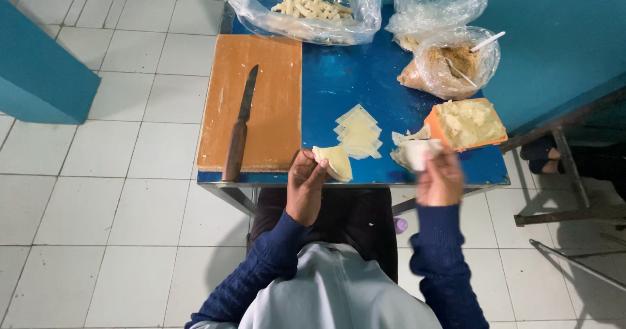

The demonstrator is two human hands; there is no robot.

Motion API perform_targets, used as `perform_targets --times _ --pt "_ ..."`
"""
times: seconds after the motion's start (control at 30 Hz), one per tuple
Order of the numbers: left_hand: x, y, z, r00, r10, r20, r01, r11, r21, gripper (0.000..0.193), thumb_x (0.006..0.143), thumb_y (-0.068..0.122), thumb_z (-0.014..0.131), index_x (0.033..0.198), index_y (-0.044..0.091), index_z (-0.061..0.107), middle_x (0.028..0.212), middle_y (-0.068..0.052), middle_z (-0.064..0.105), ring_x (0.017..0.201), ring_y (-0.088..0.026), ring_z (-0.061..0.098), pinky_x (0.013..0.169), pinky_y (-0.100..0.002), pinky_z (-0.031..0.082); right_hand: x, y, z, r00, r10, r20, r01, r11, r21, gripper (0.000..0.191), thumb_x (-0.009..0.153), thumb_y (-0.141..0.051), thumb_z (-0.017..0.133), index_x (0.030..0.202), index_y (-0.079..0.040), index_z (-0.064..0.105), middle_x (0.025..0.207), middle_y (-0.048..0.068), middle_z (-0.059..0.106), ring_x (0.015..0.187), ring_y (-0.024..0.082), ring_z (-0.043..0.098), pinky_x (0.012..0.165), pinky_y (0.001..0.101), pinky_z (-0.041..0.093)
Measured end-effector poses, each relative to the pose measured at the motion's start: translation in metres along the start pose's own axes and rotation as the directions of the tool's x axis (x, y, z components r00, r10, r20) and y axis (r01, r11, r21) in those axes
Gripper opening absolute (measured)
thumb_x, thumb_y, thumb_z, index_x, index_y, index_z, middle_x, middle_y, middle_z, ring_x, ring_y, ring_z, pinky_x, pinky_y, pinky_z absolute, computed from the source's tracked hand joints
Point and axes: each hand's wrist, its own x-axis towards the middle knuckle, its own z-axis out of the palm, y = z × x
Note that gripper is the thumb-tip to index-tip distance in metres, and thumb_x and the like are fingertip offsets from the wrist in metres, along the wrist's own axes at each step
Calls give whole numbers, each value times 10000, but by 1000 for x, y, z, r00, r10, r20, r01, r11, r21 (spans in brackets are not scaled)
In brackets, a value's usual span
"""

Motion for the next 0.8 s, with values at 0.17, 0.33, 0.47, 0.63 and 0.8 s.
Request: perform_targets --times 0.17,0.33,0.47,0.63,0.8 --pt "-3 -2 0 1000 -13 14 12 999 35 143 1034 51 628 1074 70 492 1058 -65 657 981 -151 661 864 -344 566 -12 -26 6 741 -412 530 626 136 -768 328 946 60 661 1237 -87 698 1173 119 741 1057 288 693 926 377 554" --pt "-3 -8 3 999 -28 35 26 997 66 147 1026 64 635 1067 65 494 1050 -54 653 972 -137 658 863 -326 564 -26 -40 26 789 -292 541 595 147 -790 502 920 -30 739 1413 -46 647 1128 135 730 996 302 687 873 382 526" --pt "-3 -20 3 996 -79 31 77 994 82 158 985 82 658 1028 75 506 1018 -52 659 947 -126 670 856 -308 571 -40 -49 51 839 -247 485 542 459 -704 396 922 -71 737 1311 -69 665 1087 92 721 970 222 675 873 336 532" --pt "-5 -34 -3 997 -38 67 20 969 246 133 1018 46 695 1014 39 563 1029 -33 609 965 -86 615 860 -256 514 -74 -10 86 884 -100 457 422 592 -686 236 897 -180 783 1075 -52 694 935 46 705 816 116 674 736 255 528" --pt "-3 -25 -9 990 -135 37 127 979 160 120 1032 60 655 1044 46 537 985 -62 651 888 -116 639 786 -272 538 -49 16 65 897 294 329 -139 896 -422 149 1012 -110 717 1090 15 705 925 81 653 813 121 582 720 265 463"
